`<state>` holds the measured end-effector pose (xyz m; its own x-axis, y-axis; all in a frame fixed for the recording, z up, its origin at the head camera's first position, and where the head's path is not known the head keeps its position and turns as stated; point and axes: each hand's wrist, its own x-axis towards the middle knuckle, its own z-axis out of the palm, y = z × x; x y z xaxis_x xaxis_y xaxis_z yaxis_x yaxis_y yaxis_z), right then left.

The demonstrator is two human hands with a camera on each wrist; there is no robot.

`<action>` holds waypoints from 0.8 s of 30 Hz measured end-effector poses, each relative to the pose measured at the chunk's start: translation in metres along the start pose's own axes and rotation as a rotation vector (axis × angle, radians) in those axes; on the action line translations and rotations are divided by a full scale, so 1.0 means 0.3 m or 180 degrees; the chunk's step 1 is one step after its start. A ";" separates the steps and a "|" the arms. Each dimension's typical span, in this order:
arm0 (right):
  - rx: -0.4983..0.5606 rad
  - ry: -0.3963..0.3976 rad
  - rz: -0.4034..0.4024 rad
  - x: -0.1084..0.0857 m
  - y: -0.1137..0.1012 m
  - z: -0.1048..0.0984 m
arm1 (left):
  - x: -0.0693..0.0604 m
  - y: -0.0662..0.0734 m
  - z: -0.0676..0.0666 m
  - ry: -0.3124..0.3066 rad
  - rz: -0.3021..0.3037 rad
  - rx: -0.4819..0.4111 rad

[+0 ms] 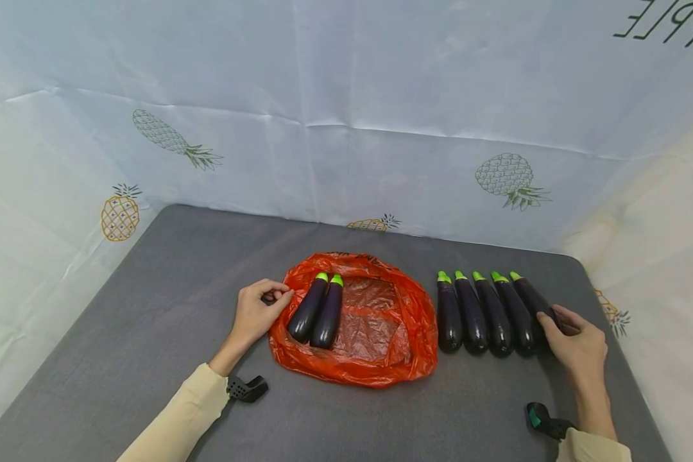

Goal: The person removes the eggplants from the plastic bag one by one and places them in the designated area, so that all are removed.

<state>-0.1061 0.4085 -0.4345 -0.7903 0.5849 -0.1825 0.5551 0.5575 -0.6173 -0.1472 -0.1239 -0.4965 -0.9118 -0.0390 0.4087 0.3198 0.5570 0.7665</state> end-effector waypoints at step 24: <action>0.0717 0.0789 -0.0592 -0.101 -0.086 0.017 | 0.001 0.001 0.000 -0.0021 -0.0033 0.0006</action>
<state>-0.0980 0.3733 -0.4170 -0.7703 0.6259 0.1221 0.3154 0.5404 -0.7801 -0.1474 -0.1237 -0.4962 -0.9168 -0.0394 0.3974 0.3097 0.5580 0.7698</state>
